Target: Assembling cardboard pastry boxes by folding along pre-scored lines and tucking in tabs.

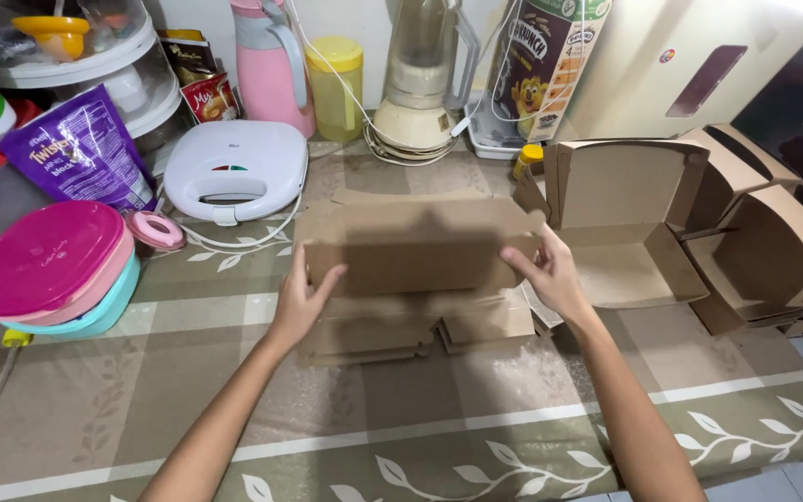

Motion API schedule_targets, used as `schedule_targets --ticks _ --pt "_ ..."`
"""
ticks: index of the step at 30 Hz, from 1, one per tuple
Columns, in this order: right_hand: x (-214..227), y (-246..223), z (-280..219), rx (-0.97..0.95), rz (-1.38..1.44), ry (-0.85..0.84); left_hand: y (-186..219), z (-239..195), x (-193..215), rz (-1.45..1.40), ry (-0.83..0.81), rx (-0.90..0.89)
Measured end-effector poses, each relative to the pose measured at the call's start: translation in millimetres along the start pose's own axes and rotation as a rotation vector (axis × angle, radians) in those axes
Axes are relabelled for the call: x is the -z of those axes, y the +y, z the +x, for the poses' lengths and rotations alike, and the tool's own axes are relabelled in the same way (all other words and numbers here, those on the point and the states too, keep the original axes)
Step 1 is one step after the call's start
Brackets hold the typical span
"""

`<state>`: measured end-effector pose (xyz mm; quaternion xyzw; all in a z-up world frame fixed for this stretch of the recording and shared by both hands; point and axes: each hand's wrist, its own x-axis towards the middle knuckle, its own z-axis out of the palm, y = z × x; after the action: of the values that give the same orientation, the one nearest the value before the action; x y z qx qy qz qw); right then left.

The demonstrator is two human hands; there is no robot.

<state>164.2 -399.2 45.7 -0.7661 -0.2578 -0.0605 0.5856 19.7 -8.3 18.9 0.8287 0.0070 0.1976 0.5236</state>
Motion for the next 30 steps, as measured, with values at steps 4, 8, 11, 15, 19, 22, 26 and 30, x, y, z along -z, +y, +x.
schedule_targets --ticks 4,8,11,15,19,22,26,30 --pt "-9.0 37.3 33.8 -0.047 0.041 0.049 41.8 27.0 -8.1 0.05 0.066 0.008" --pt "-19.6 59.4 52.0 -0.116 -0.075 0.014 5.5 49.8 -24.3 0.224 0.023 0.157" --pt "-31.9 30.1 45.7 -0.23 -0.286 0.002 -1.1 53.2 -30.5 0.387 0.015 0.18" --pt "-45.9 -5.6 31.9 -0.292 -0.782 -0.055 34.5 43.5 -32.3 0.639 0.003 0.109" --pt "-62.3 -32.7 26.7 -0.261 -0.871 -0.116 73.4 20.5 -44.6 0.85 -0.231 0.099" --pt "-81.5 -50.6 21.9 -0.258 -0.878 -0.226 42.5 12.8 -78.3 1.009 -0.459 -0.135" --pt "-99.2 -57.5 19.5 -0.234 -0.841 -0.318 -11.8 17.3 -104.3 0.984 -0.125 -0.685" --pt "-91.7 -42.4 19.9 -0.291 -0.832 -0.346 -18.3 12.1 -100.0 0.87 -0.11 -0.678"
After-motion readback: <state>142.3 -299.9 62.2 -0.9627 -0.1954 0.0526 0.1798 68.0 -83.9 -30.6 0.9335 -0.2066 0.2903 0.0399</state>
